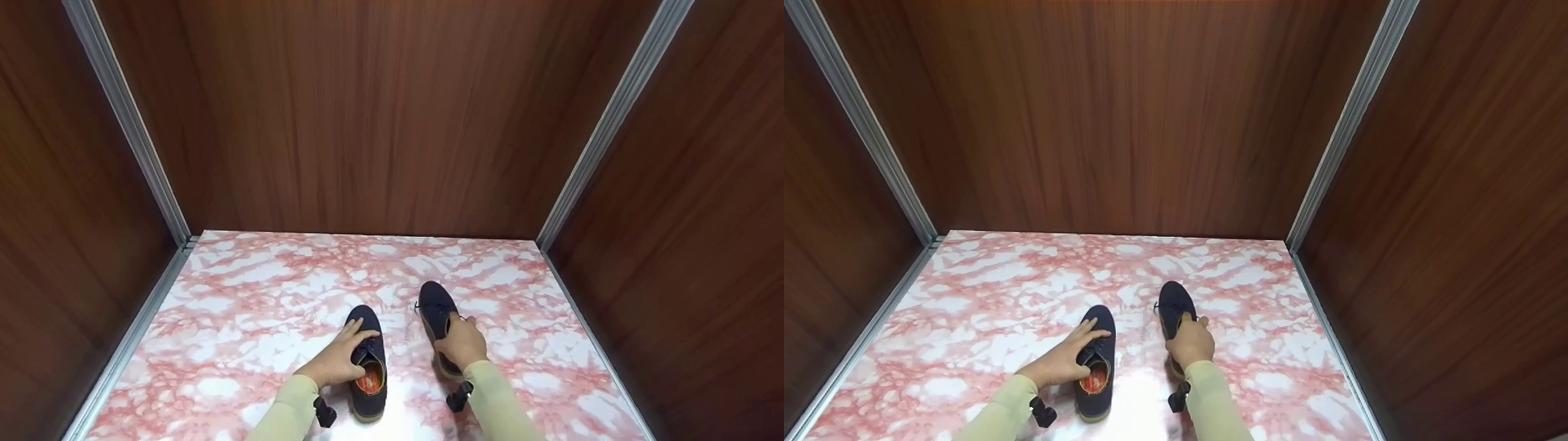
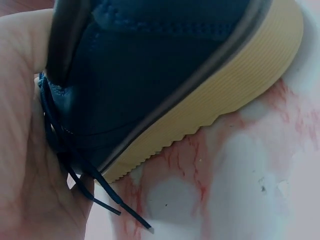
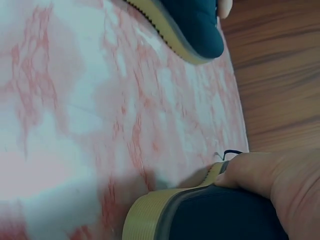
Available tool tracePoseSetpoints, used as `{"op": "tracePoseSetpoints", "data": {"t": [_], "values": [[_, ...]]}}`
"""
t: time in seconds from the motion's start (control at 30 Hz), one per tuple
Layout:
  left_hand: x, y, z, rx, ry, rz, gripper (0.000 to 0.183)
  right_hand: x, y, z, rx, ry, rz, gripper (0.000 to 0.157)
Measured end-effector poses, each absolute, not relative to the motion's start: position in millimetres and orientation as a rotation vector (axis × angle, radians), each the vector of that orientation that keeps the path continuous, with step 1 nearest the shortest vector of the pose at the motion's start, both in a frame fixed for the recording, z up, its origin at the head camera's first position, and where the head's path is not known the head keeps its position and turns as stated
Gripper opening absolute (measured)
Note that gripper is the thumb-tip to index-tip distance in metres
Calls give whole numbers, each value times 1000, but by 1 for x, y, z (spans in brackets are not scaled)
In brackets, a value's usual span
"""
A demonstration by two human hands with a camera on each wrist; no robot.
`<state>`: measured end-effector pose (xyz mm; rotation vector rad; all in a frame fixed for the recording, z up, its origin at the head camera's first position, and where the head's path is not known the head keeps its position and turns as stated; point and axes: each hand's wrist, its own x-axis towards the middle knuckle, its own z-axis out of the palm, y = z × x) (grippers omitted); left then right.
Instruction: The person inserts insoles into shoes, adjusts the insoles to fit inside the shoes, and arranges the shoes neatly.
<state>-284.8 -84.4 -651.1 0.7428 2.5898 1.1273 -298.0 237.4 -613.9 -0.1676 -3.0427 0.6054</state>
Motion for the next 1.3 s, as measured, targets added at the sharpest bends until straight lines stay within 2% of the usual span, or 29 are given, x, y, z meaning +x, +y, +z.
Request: {"op": "tracePoseSetpoints", "data": {"t": [0.3, 0.77, 1.3], "values": [[-287, -85, -646, 744, 2603, 1121, 92, -288, 223, -609, -199, -3040, 675, 88], [-285, -82, -650, 781, 2647, 1114, 88, -263, 199, -613, -178, -3014, 722, 77], [-281, -80, -654, 759, 2686, 1131, 86, -239, 165, -614, -138, -3000, 798, 72]]}}
